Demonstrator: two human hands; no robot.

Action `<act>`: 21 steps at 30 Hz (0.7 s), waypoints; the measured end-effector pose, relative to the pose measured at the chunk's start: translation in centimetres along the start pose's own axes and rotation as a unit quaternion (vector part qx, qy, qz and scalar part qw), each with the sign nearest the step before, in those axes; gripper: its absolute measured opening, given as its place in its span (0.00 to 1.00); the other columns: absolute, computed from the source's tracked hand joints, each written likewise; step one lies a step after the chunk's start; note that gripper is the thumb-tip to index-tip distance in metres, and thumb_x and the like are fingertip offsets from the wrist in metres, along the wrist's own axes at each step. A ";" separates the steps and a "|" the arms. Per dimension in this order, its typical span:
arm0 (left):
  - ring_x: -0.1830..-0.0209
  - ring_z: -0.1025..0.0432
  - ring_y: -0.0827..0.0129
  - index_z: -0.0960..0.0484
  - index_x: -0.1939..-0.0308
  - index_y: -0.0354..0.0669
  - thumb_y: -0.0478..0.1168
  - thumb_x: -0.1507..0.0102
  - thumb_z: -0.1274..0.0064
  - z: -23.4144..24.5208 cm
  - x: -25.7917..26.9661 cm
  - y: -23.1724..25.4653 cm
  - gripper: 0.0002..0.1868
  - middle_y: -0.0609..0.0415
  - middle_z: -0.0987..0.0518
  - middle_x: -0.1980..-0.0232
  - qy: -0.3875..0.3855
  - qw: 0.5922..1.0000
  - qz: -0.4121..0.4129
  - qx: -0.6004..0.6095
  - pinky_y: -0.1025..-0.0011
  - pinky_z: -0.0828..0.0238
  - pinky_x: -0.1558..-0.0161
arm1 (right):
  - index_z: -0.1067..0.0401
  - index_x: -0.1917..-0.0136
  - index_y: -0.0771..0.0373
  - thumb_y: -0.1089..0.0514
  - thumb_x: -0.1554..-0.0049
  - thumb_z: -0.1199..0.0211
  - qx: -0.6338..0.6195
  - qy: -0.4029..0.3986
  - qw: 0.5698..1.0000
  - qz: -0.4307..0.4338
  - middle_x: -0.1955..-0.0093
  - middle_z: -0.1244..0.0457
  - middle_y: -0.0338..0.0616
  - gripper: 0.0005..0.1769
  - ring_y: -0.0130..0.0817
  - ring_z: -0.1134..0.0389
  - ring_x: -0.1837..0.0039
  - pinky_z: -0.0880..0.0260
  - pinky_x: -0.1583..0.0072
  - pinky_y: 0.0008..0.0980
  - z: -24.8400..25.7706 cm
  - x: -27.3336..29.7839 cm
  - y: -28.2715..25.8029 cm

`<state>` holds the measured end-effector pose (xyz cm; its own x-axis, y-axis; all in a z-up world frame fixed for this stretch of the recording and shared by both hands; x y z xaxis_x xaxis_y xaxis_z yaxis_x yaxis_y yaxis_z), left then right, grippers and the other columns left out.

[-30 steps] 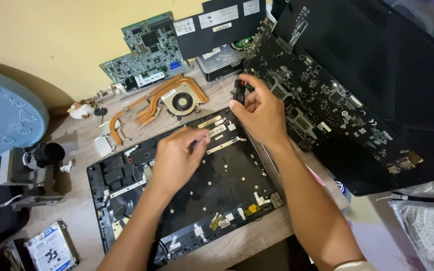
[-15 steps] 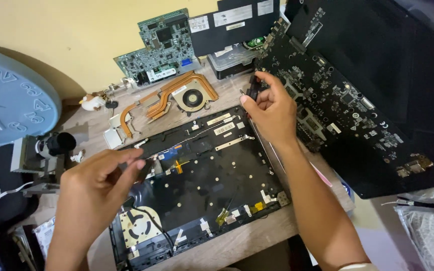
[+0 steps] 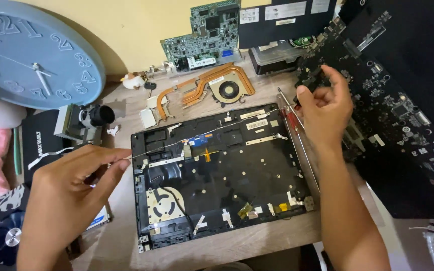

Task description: Disconnecting internal ribbon cables and small connectors from a laptop motherboard during disassembly.

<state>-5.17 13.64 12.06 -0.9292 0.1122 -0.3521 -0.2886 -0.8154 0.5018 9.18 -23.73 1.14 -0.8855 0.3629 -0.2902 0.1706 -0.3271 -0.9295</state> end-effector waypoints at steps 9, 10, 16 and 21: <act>0.60 0.23 0.73 0.12 0.47 0.50 0.26 0.41 0.49 -1.0 1.3 -4.4 0.23 0.58 0.14 0.52 -0.106 0.982 0.143 0.065 0.71 0.32 0.80 | 0.36 0.29 0.57 0.61 0.38 0.35 -0.031 0.021 0.999 -0.024 0.66 0.38 0.34 0.25 0.23 0.34 0.70 0.34 0.67 0.22 0.0 0.0 0.2; 0.60 0.23 0.73 0.12 0.47 0.50 0.26 0.41 0.49 -1.1 1.3 -4.6 0.23 0.58 0.14 0.52 -0.105 0.982 0.143 0.065 0.71 0.32 0.80 | 0.36 0.29 0.57 0.61 0.38 0.35 -0.031 0.021 0.999 -0.023 0.66 0.38 0.34 0.25 0.23 0.34 0.70 0.34 0.67 0.22 0.0 0.1 -0.3; 0.56 0.24 0.68 0.16 0.43 0.40 0.21 0.38 0.52 -3.2 1.3 -5.8 0.22 0.50 0.22 0.54 -0.030 0.973 0.093 0.211 0.73 0.13 0.55 | 0.39 0.27 0.56 0.63 0.38 0.35 -0.050 0.020 0.998 -0.038 0.62 0.34 0.40 0.28 0.24 0.33 0.65 0.31 0.63 0.22 0.0 -0.5 1.9; 0.30 0.28 0.64 0.31 0.29 0.45 0.19 0.37 0.55 -5.3 1.5 -5.7 0.33 0.51 0.24 0.33 0.017 0.908 0.068 0.413 0.66 0.27 0.31 | 0.40 0.25 0.57 0.65 0.33 0.36 -0.022 0.058 0.998 0.014 0.60 0.37 0.36 0.26 0.21 0.37 0.61 0.31 0.57 0.23 0.7 -0.2 1.3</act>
<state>-3.73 15.41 4.51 -0.9656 0.0128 -0.2596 -0.2593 -0.1136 0.9591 9.28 -24.87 0.19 -0.8242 0.4534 -0.3391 0.2167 -0.3007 -0.9288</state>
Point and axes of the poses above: each hand's wrist, its own x-axis away from the middle knuckle, its own z-axis out of the back of the hand, y = z × x, the point moved 5 cm from there along -x, towards the middle knuckle
